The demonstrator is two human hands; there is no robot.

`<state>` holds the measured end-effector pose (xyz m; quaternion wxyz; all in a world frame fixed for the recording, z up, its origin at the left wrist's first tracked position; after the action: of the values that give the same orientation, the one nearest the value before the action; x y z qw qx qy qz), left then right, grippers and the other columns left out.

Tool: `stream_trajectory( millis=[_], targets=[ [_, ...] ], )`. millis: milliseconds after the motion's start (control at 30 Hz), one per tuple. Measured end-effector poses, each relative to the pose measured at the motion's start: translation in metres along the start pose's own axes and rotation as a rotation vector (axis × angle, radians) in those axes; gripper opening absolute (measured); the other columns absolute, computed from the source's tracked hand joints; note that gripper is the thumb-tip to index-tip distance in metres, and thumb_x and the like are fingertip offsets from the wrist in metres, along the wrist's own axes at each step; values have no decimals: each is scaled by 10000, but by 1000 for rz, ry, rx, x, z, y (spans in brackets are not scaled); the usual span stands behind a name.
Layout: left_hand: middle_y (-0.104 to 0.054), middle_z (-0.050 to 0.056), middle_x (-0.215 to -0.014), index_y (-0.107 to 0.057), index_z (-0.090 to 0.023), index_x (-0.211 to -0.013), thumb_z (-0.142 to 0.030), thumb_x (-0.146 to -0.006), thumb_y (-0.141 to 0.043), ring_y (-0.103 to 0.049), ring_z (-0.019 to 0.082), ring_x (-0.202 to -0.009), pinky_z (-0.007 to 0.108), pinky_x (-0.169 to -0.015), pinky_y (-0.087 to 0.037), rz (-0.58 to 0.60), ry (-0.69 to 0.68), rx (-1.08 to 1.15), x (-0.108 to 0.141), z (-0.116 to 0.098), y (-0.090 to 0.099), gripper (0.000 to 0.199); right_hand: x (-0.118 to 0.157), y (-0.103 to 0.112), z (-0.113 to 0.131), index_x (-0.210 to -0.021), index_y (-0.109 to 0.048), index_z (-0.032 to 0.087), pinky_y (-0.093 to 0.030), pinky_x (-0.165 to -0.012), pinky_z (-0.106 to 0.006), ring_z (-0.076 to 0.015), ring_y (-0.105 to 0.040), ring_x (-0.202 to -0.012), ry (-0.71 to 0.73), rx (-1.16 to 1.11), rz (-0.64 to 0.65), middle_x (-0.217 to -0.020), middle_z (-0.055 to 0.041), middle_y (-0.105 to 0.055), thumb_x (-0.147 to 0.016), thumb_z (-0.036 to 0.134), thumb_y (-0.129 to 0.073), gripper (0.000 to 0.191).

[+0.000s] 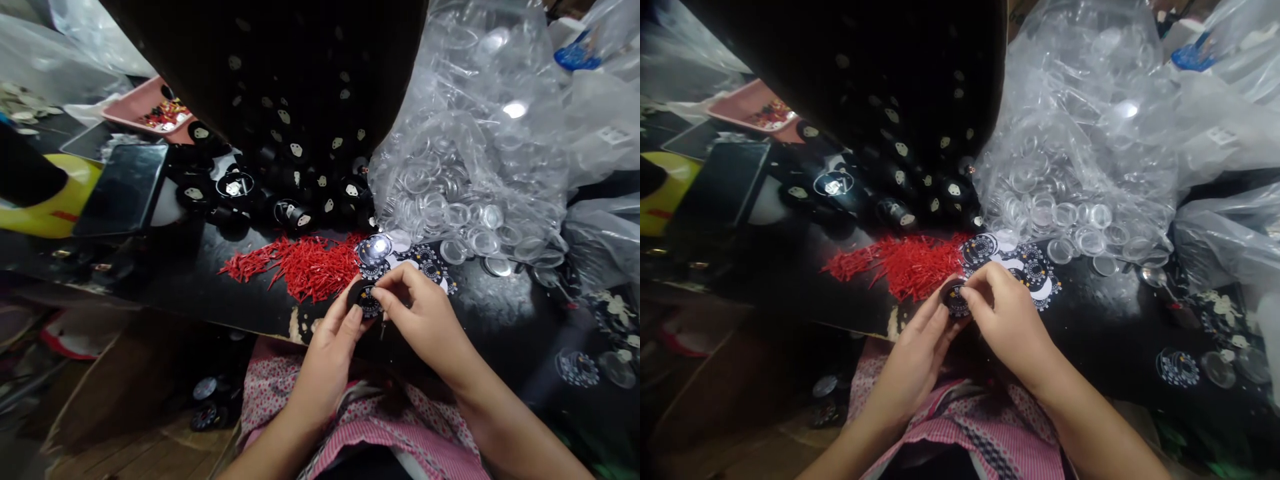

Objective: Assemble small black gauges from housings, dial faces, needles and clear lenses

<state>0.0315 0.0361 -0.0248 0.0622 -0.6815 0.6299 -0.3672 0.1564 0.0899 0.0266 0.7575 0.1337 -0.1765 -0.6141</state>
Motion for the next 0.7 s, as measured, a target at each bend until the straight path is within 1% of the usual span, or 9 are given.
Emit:
stream_trajectory(
  millis=[100,200,267,333,433,533,600,667,700],
  targets=[
    [-560,-1,-1437,-633,-333,-1275,-376,-925,-624,-489,256,-1346,365,-1061,-486,24,-1,-24,-1,2,4,352,-1,0,-3,-861,-570,212,-483,-627,-276,-131,-593,-653,-34,-35,37,-783,13,-611,-904,269,-592,74],
    [-599,5,-1386,-634,-320,-1257,-341,-908,-652,-538,229,-1292,334,-1064,-470,47,-5,-61,-1,3,4,350,-1,2,-4,-840,-546,209,-473,-654,-281,-142,-584,-708,-13,50,30,-809,3,-599,-878,281,-621,111],
    [-642,10,-1313,-631,-306,-1235,-308,-892,-671,-573,216,-1244,328,-1058,-469,53,1,-94,0,5,3,345,4,3,-6,-877,-551,210,-468,-653,-277,-140,-572,-714,-18,89,40,-847,-2,-598,-864,303,-643,132],
    [-653,27,-1286,-635,-277,-1208,-280,-891,-659,-587,219,-1221,340,-1060,-465,74,14,-152,2,8,2,318,13,1,-10,-959,-564,217,-475,-653,-270,-138,-578,-721,-40,77,85,-881,-6,-613,-884,302,-618,126],
    [-654,51,-1285,-644,-241,-1174,-222,-893,-620,-595,219,-1209,344,-1071,-450,124,19,-284,9,11,4,282,32,-1,-14,-1057,-570,231,-499,-704,-270,-146,-619,-795,-27,56,169,-927,-12,-644,-912,204,-536,151],
    [-677,28,-1250,-646,-263,-1163,-158,-876,-604,-598,196,-1207,316,-1069,-445,144,6,-404,17,9,12,309,45,-2,-13,-1096,-587,242,-508,-762,-277,-147,-642,-857,43,101,192,-991,-15,-663,-897,128,-512,241],
    [-688,19,-1227,-651,-275,-1159,-158,-870,-611,-604,195,-1202,306,-1045,-466,117,6,-439,21,6,22,314,43,-6,-11,-1138,-594,253,-507,-786,-274,-140,-651,-874,96,116,232,-1032,-9,-680,-912,140,-526,262],
    [-697,24,-1209,-656,-275,-1154,-203,-871,-638,-622,208,-1176,313,-1004,-501,24,-1,-412,22,-1,35,292,32,-12,-7,-1153,-608,244,-500,-829,-287,-151,-654,-919,167,159,265,-1066,-17,-691,-939,175,-531,237],
    [-701,28,-1199,-656,-272,-1148,-235,-872,-652,-631,217,-1162,324,-988,-516,-42,-14,-368,22,-5,42,279,25,-15,-5,-1136,-622,226,-491,-849,-308,-168,-650,-941,203,225,262,-1063,-31,-694,-948,187,-529,213]
  ],
)
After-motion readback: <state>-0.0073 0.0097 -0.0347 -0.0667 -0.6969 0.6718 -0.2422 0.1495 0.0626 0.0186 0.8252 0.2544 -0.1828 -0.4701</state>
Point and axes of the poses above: each hand's wrist, its own x-axis away from the middle knuckle, its own y-axis out of the back of the hand, z = x × y, the point moved 5 cm from there along -x, towards the middle knuckle
